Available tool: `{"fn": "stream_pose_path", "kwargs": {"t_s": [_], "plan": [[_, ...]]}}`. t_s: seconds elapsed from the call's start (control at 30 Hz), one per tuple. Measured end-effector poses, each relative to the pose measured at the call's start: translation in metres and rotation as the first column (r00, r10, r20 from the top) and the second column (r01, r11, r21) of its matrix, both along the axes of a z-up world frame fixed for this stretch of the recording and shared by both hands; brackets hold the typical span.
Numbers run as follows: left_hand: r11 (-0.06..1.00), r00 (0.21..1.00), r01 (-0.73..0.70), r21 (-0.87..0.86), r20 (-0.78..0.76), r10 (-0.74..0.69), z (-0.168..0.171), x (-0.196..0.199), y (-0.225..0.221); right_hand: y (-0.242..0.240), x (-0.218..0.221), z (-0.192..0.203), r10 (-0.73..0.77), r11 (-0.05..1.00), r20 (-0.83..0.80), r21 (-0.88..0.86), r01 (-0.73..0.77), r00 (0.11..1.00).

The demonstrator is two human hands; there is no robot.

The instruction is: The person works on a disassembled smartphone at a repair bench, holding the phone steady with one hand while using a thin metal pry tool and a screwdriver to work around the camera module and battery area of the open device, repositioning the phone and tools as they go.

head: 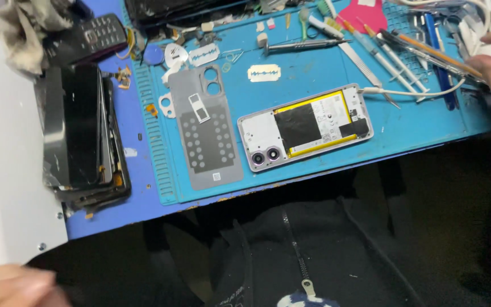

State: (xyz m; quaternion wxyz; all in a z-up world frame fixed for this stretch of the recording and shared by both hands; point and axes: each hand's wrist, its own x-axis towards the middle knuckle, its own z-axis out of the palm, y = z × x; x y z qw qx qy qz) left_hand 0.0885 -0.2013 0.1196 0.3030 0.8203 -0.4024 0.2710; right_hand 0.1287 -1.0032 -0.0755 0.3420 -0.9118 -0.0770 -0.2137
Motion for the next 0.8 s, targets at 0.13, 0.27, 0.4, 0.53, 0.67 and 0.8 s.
{"fn": "stream_pose_path", "kwargs": {"t_s": [0.13,0.27,0.4,0.53,0.67,0.8], "plan": [[0.992,0.998,0.051,-0.112,0.03,-0.048,0.007,0.003,-0.149,0.094,-0.009,0.079,-0.12,0.95,0.201,-0.262,0.171,0.972],[0.981,0.99,0.141,0.132,-0.007,-0.141,-0.008,0.025,-0.206,0.165,-0.004,0.148,-0.213,0.715,0.327,-0.59,0.375,0.921],[0.983,0.996,0.085,0.166,-0.009,-0.085,-0.021,0.031,-0.215,0.183,-0.008,0.164,-0.228,0.719,0.246,-0.61,0.333,0.942],[0.982,0.995,0.097,0.161,-0.02,-0.095,-0.022,0.031,-0.215,0.201,-0.019,0.18,-0.185,0.745,0.255,-0.594,0.305,0.949],[0.977,0.994,0.105,0.185,-0.025,-0.102,-0.024,0.031,-0.216,0.22,-0.027,0.187,-0.141,0.705,0.321,-0.631,0.323,0.936],[0.978,0.991,0.134,0.163,-0.021,-0.133,-0.026,0.032,-0.214,0.23,-0.022,0.182,-0.222,0.633,0.308,-0.676,0.378,0.925]]}}
